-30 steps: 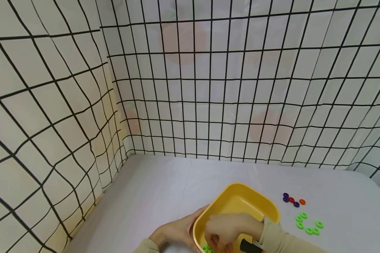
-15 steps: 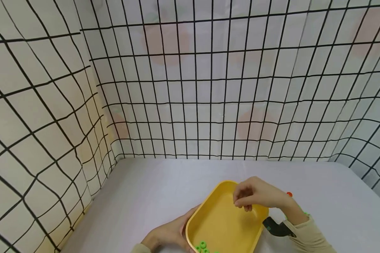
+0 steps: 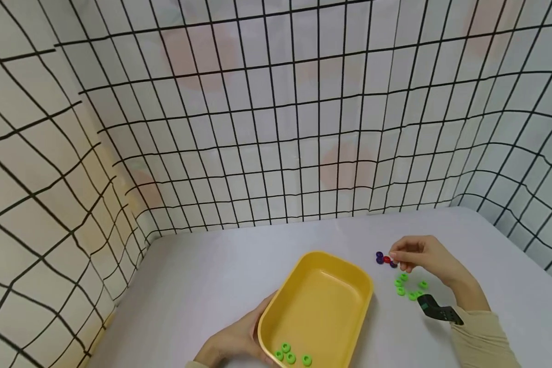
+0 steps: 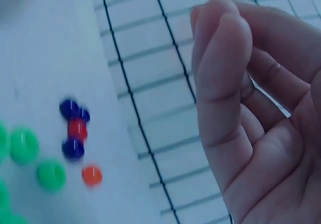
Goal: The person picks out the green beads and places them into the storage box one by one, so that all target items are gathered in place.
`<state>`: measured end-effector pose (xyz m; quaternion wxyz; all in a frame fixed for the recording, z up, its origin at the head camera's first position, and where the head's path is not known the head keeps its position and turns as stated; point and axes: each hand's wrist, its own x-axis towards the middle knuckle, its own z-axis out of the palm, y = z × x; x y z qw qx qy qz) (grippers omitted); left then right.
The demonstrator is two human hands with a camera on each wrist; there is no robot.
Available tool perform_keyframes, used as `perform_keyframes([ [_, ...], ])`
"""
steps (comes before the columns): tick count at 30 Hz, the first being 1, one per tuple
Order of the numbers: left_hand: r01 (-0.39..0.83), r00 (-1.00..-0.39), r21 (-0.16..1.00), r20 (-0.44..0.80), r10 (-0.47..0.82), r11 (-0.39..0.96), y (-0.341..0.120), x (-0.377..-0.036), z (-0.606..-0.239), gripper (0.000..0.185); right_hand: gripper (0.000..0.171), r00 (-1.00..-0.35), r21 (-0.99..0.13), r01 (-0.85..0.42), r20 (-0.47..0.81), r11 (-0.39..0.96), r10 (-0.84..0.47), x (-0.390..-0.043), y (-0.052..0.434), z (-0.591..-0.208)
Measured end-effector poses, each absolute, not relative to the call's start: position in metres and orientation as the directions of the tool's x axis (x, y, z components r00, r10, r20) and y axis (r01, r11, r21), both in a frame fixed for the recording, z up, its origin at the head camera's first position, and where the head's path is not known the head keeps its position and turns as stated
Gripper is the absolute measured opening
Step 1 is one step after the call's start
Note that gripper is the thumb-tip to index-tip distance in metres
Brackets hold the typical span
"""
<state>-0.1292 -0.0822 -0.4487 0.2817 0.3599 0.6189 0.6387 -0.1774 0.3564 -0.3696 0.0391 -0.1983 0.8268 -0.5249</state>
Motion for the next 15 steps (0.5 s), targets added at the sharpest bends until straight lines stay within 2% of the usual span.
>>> perform_keyframes([
  [4,0.090,-0.603,0.993,0.116,0.789,-0.077,-0.086,-0.129,-0.441,0.118,0.027,-0.960,-0.872,-0.229,0.129,0.432,-0.248,-0.186,0.366,-0.370],
  [8,0.075,-0.606,0.993,0.117,0.787,-0.091,-0.087,-0.129,-0.438,0.118,0.035,-0.988,-0.861,-0.123,0.058,0.493,-0.145,-0.191,0.373,-0.377],
  [15,0.078,-0.593,0.995,0.095,0.800,-0.060,-0.082,-0.130,-0.446,0.118,0.039,-0.992,-0.797,0.025,-0.093,0.604,-0.081,-0.182,0.397,-0.394],
])
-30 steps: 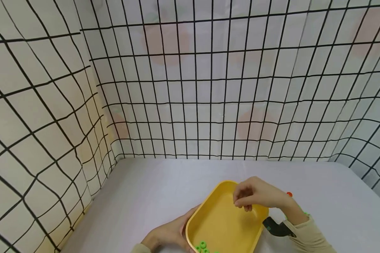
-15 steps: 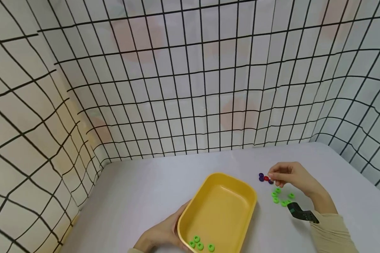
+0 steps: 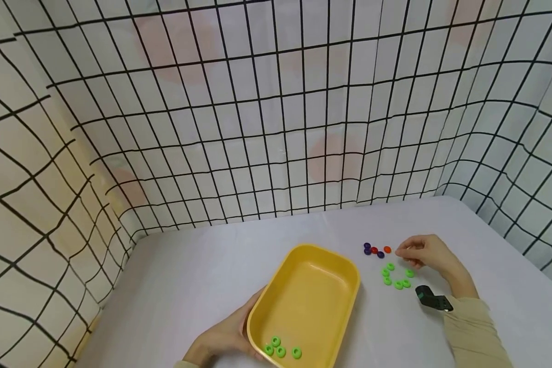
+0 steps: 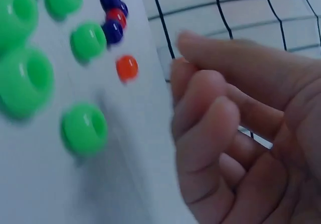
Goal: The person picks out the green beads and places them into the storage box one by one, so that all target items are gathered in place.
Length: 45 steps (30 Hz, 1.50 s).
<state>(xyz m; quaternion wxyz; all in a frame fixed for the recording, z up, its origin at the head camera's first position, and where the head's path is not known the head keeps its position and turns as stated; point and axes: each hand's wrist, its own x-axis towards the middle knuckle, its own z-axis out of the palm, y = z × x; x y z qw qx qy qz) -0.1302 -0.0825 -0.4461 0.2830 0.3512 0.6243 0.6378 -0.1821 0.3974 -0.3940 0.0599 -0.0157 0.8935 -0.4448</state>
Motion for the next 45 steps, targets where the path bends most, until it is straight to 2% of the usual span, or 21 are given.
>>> perform_keyframes([
  [7,0.089,-0.584,0.994,0.100,0.805,-0.059,-0.084,-0.135,-0.450,0.118,0.034,-0.968,-0.763,0.095,-0.220,0.639,-0.119,-0.170,0.425,-0.402],
  [20,0.057,-0.583,0.995,0.099,0.807,-0.081,-0.082,-0.128,-0.446,0.120,0.027,-0.924,-0.806,0.067,-0.273,0.588,-0.269,-0.176,0.416,-0.404],
  [35,-0.053,-0.557,0.990,0.079,0.827,-0.130,-0.079,-0.122,-0.435,0.115,0.019,-0.922,-0.812,0.071,-0.275,0.580,-0.272,-0.174,0.411,-0.406],
  [45,-0.092,-0.564,0.987,0.059,0.824,-0.134,-0.079,-0.119,-0.431,0.114,0.021,-0.925,-0.820,0.131,-0.304,0.558,-0.229,-0.177,0.411,-0.410],
])
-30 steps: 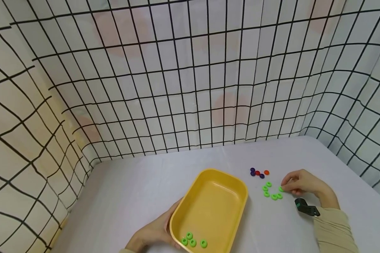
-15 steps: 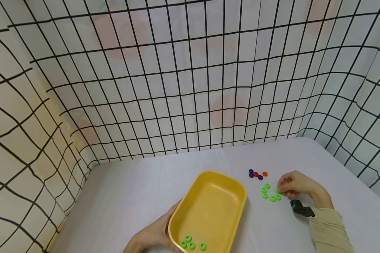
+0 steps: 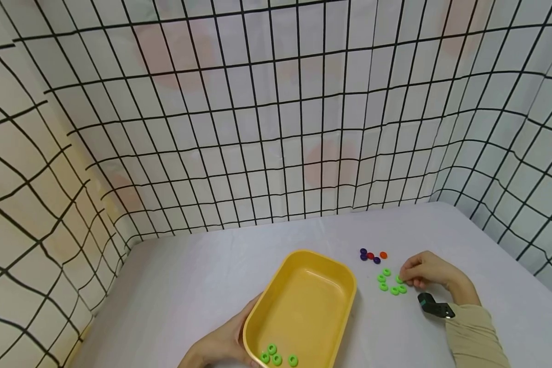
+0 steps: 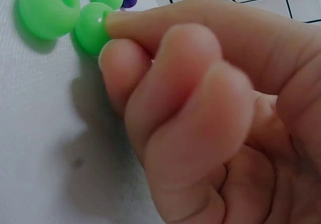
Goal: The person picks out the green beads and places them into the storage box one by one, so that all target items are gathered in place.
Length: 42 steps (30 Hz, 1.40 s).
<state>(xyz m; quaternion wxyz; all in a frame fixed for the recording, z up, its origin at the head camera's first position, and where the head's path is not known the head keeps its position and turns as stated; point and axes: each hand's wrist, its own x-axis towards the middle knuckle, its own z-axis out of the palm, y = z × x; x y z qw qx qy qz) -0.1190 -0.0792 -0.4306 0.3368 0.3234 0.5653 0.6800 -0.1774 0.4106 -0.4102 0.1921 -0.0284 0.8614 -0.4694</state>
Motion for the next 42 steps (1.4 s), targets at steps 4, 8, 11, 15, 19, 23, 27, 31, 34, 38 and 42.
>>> perform_keyframes([
  [4,-0.095,-0.564,0.987,0.056,0.824,-0.133,-0.080,-0.119,-0.431,0.115,0.022,-0.926,-0.824,0.147,-0.308,0.546,-0.216,-0.179,0.411,-0.413],
  [8,-0.061,-0.566,0.991,0.064,0.822,-0.120,-0.081,-0.120,-0.431,0.114,0.024,-0.934,-0.824,0.143,-0.295,0.548,-0.201,-0.180,0.410,-0.412],
  [11,-0.052,-0.565,0.992,0.067,0.822,-0.116,-0.080,-0.120,-0.432,0.115,0.027,-0.944,-0.825,0.124,-0.269,0.551,-0.190,-0.180,0.408,-0.408],
  [15,-0.069,-0.561,0.990,0.065,0.825,-0.125,-0.082,-0.120,-0.434,0.114,0.029,-0.955,-0.830,0.076,-0.220,0.553,-0.199,-0.182,0.399,-0.400],
  [19,-0.073,-0.563,0.990,0.061,0.824,-0.123,-0.083,-0.121,-0.437,0.114,0.031,-0.959,-0.832,0.044,-0.189,0.554,-0.209,-0.184,0.388,-0.389],
  [23,-0.002,-0.575,0.995,0.082,0.814,-0.102,-0.084,-0.124,-0.441,0.115,0.032,-0.961,-0.842,0.006,-0.155,0.539,-0.231,-0.182,0.376,-0.377],
  [27,0.053,-0.575,0.995,0.097,0.812,-0.081,-0.084,-0.127,-0.444,0.116,0.031,-0.952,-0.861,-0.061,-0.102,0.505,-0.289,-0.174,0.354,-0.364],
  [31,0.046,-0.559,0.994,0.110,0.822,-0.102,-0.084,-0.125,-0.446,0.115,0.027,-0.921,-0.880,-0.150,-0.041,0.452,-0.386,-0.165,0.313,-0.348],
  [34,0.052,-0.557,0.993,0.117,0.822,-0.107,-0.084,-0.124,-0.448,0.115,0.021,-0.876,-0.881,-0.213,-0.019,0.422,-0.481,-0.163,0.274,-0.336],
  [38,0.119,-0.577,0.992,0.111,0.809,-0.051,-0.085,-0.129,-0.452,0.116,0.014,-0.790,-0.860,-0.298,-0.021,0.414,-0.613,-0.168,0.219,-0.324],
  [42,0.169,-0.591,0.986,0.099,0.801,0.003,-0.089,-0.134,-0.455,0.115,0.009,-0.711,-0.830,-0.367,-0.041,0.420,-0.702,-0.175,0.171,-0.322],
])
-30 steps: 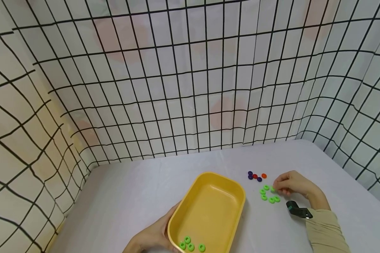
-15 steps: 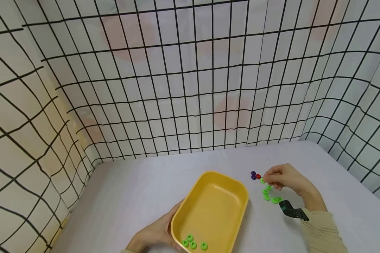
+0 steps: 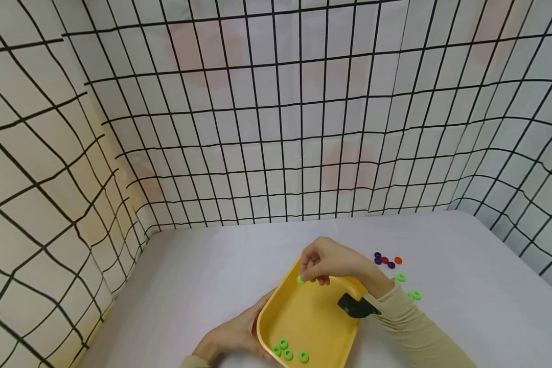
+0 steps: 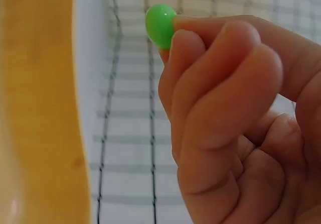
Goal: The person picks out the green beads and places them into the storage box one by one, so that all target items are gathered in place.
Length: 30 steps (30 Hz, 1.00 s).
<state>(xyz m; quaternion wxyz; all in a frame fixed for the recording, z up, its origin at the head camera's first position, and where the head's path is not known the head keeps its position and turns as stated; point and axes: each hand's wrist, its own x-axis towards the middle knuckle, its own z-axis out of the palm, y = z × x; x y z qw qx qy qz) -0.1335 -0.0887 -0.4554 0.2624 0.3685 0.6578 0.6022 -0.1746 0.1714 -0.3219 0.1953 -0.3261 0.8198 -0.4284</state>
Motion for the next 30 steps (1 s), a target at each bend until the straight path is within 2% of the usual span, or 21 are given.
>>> perform_keyframes([
  [5,0.133,-0.578,0.991,0.057,0.814,0.026,-0.087,-0.134,-0.459,0.112,0.014,-0.688,-0.732,-0.448,-0.084,0.513,-0.721,-0.165,0.133,-0.336],
  [10,0.092,-0.581,0.995,0.023,0.813,0.037,-0.088,-0.132,-0.460,0.110,0.020,-0.749,-0.593,-0.500,-0.069,0.631,-0.659,-0.148,0.114,-0.352],
  [16,0.119,-0.607,0.991,0.024,0.794,0.060,-0.091,-0.132,-0.460,0.113,0.033,-0.808,-0.501,-0.494,-0.038,0.711,-0.588,-0.141,0.110,-0.361],
  [21,0.152,-0.616,0.985,0.033,0.787,0.077,-0.092,-0.132,-0.460,0.114,0.034,-0.803,-0.481,-0.484,-0.089,0.731,-0.590,-0.146,0.114,-0.370],
  [30,0.159,-0.609,0.985,0.040,0.792,0.073,-0.091,-0.136,-0.454,0.114,0.031,-0.797,-0.527,-0.434,-0.152,0.730,-0.584,-0.156,0.114,-0.366],
])
